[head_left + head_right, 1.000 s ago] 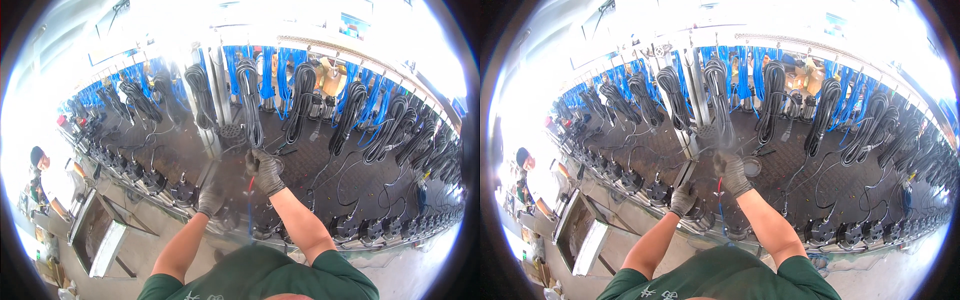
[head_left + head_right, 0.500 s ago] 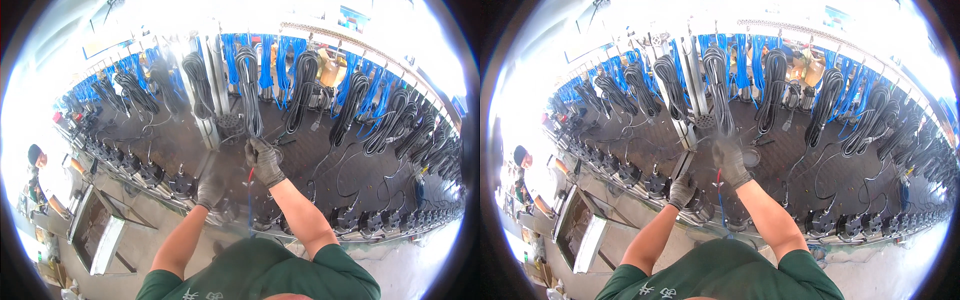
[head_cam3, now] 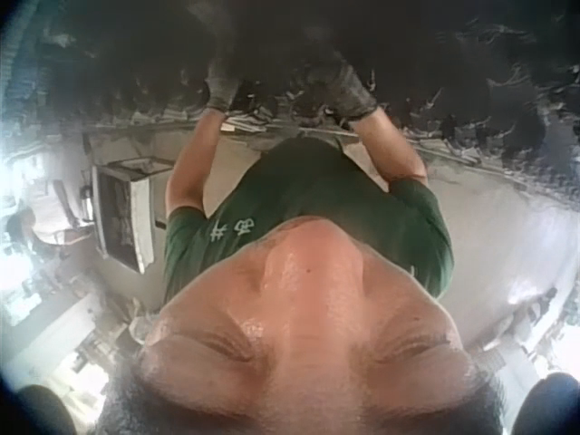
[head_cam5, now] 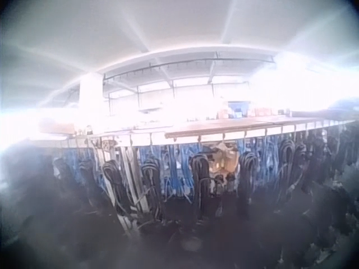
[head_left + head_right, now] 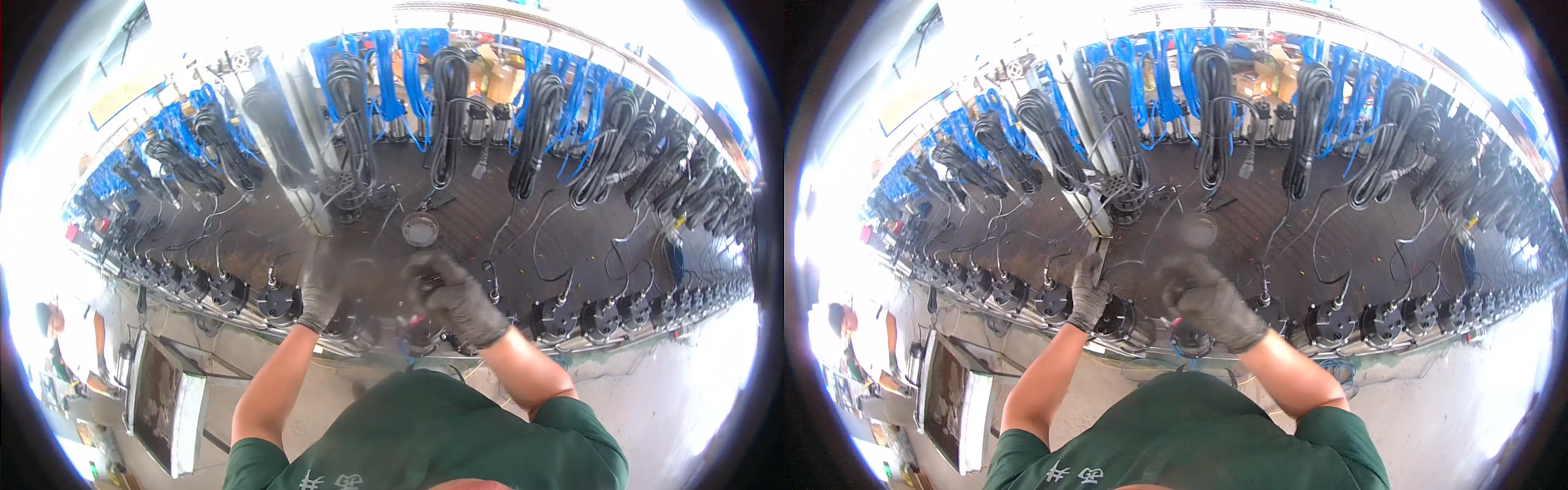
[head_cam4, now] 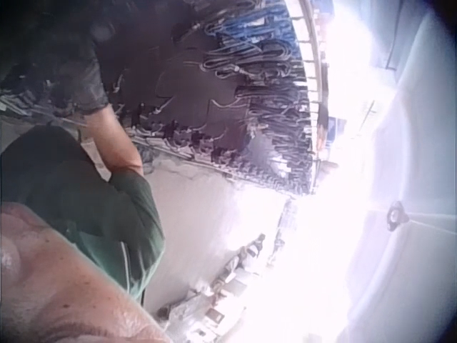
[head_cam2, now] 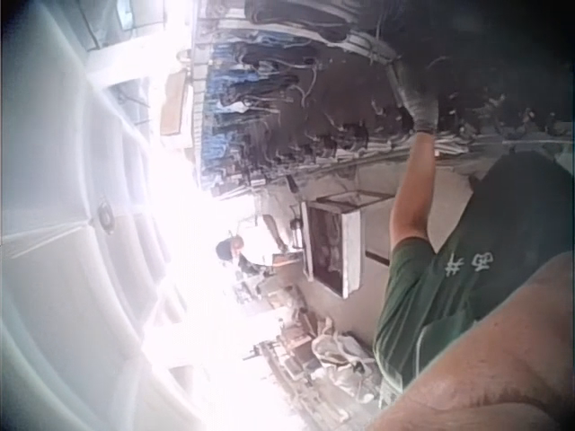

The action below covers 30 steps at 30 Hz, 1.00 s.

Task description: The person untangles and arranges several black power cables attached to industrial pumps on a long work table, moving individual cables to hang from overhead hooks and positioning the pump units in a row.

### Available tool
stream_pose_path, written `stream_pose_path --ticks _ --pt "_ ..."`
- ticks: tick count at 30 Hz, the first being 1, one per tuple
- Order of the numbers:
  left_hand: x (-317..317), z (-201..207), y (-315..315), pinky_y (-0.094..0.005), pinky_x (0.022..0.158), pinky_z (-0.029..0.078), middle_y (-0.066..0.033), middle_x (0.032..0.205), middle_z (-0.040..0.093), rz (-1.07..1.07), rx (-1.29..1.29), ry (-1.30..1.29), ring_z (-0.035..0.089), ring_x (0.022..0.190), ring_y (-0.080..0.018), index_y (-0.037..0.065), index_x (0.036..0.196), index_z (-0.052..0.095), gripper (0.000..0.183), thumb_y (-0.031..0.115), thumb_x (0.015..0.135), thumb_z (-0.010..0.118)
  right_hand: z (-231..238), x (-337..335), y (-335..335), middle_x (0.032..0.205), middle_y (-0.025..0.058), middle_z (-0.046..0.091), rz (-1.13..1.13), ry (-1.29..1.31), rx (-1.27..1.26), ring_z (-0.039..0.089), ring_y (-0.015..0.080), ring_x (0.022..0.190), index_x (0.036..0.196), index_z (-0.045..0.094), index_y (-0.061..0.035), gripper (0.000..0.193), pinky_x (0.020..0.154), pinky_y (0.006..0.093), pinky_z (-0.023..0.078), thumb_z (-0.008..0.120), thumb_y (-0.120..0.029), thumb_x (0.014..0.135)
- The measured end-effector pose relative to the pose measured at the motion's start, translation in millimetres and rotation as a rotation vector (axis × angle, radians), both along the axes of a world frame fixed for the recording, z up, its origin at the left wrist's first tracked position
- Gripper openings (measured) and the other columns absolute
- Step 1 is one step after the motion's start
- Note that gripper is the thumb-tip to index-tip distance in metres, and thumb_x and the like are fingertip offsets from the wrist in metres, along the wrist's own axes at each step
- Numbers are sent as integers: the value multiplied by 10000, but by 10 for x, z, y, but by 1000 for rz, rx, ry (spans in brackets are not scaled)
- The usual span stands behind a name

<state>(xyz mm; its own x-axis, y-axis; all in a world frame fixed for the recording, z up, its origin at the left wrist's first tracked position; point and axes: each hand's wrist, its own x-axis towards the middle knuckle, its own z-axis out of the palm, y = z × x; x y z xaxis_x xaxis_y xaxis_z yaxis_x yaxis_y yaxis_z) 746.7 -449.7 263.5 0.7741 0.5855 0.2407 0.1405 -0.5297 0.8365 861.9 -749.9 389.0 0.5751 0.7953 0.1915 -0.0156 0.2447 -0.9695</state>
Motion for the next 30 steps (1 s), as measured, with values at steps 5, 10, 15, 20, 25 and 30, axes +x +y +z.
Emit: stream_pose_path --ticks 5,10,15,20,25,30 --pt "824 705 -298 -340 1001 527 -117 1197 647 -87 327 -281 668 1146 -240 30 1338 607 434 -33 914 679 85 512 -764 1189 130 703 -50 657 487 736 220 944 1313 657 -95 521 770 346 632 848 -23 834" --pt "2070 1366 -895 -325 926 531 -124 1131 696 -309 260 -214 666 998 -232 66 1289 671 350 89 943 724 -38 790 -915 913 15 668 4 617 417 558 72 644 1223 655 -63 370 532 215 445 768 -312 974" --pt "3044 1627 -1243 -359 908 553 -144 1124 717 -443 117 -30 670 968 -220 21 1362 623 437 144 956 725 -87 797 -713 802 -46 623 -257 437 272 471 47 549 1181 671 -75 306 512 220 389 732 -324 1014" --pt "3185 1775 -1376 -305 754 571 -45 954 713 -753 -276 194 659 812 -138 49 1184 673 252 83 943 736 -190 1142 -689 767 -16 651 -397 283 123 549 41 603 1141 703 -35 289 519 219 428 734 -296 1020" --pt "2764 1936 -1462 -264 756 573 -33 1011 692 -871 -482 154 651 825 -107 51 1170 664 217 74 964 728 -300 1418 -700 842 -1 681 -545 49 1 563 59 701 1093 728 -3 349 609 232 455 720 -345 1024" --pt "2482 2058 -1542 -239 726 548 -20 1010 694 -812 -499 114 611 780 -77 65 1162 665 208 96 972 742 -250 1438 -669 863 -27 676 -502 -6 5 550 60 777 1091 733 1 372 702 241 454 733 -363 1016"
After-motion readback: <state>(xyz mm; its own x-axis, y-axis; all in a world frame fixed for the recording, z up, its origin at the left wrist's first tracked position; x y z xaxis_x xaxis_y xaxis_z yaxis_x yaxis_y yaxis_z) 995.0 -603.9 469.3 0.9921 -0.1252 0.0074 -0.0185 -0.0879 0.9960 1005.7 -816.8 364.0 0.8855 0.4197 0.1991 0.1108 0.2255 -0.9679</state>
